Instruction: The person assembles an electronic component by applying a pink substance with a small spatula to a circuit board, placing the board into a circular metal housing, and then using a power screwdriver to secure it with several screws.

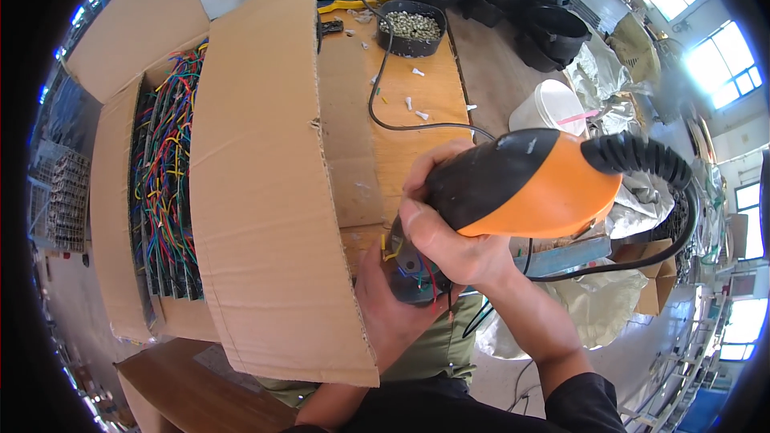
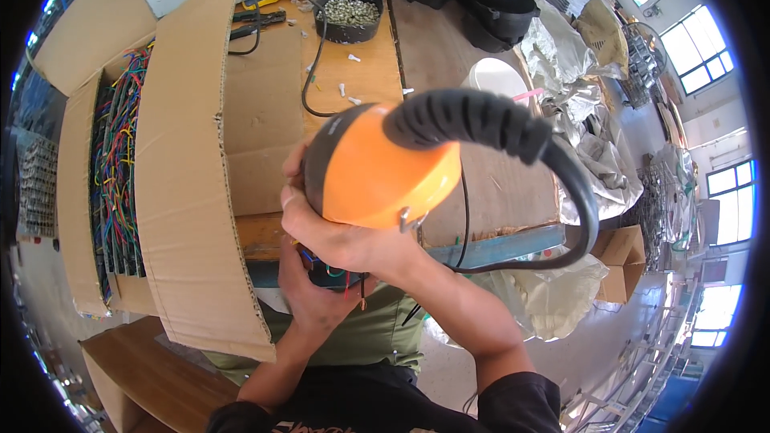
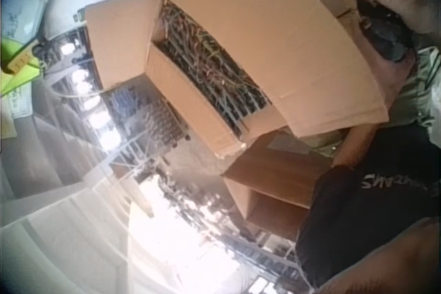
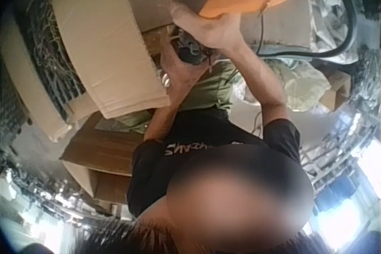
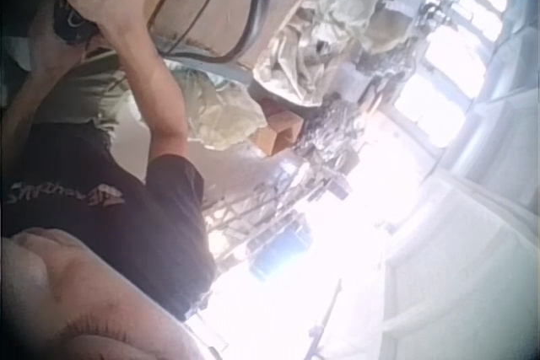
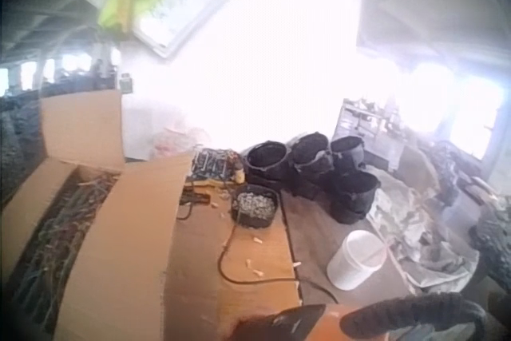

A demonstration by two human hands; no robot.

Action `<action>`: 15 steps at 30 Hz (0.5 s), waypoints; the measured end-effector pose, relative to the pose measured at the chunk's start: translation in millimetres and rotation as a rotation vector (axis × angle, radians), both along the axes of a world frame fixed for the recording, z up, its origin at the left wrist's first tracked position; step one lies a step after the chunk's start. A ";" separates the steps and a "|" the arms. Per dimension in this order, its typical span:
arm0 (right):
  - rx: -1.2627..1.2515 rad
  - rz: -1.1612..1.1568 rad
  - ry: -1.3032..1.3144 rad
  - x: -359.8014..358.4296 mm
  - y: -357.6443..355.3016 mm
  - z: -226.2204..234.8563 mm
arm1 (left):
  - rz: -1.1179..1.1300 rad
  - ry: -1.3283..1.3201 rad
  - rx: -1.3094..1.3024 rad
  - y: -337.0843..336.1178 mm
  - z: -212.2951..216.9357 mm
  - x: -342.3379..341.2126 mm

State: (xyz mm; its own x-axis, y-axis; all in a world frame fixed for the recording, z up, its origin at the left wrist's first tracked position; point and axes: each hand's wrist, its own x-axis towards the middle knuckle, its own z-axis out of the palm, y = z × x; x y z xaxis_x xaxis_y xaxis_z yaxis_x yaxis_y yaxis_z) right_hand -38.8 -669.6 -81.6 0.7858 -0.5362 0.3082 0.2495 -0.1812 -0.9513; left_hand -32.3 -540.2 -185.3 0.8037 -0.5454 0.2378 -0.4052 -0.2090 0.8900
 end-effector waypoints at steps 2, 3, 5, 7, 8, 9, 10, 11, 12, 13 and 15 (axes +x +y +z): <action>-0.016 -0.009 0.019 -0.9 -3.1 -0.1 | -0.010 0.025 0.025 0.8 -1.1 -0.5; -0.020 0.003 0.021 -1.0 -5.3 -0.3 | -0.010 0.018 0.000 0.7 -2.0 -0.6; -0.137 0.016 0.026 -1.1 -8.8 -0.8 | -0.018 0.014 -0.044 -0.7 -4.5 -0.4; -0.150 0.019 0.034 -0.6 -11.0 -1.7 | -0.001 -0.058 -0.035 -3.7 -8.2 0.6; -0.137 0.016 0.041 -0.3 -11.9 -2.2 | 0.007 -0.094 -0.029 -4.8 -10.1 1.0; -0.118 0.011 0.047 0.0 -12.7 -2.7 | 0.010 -0.141 -0.085 -7.4 -13.0 2.5; -0.102 0.011 0.053 0.0 -13.1 -3.0 | 0.011 -0.146 -0.109 -8.5 -15.5 3.4; -0.089 0.008 0.059 0.2 -14.1 -3.5 | 0.011 -0.156 -0.117 -8.5 -17.5 3.5; -0.075 0.006 0.069 -0.2 -14.1 -3.3 | 0.011 -0.164 -0.122 -8.2 -19.7 3.7; -0.058 0.003 0.077 -0.1 -15.1 -3.4 | -0.001 -0.126 -0.120 -6.9 -21.5 3.1; -0.023 -0.005 0.098 -0.9 -15.3 -1.5 | 0.005 -0.100 -0.109 -4.4 -24.7 1.5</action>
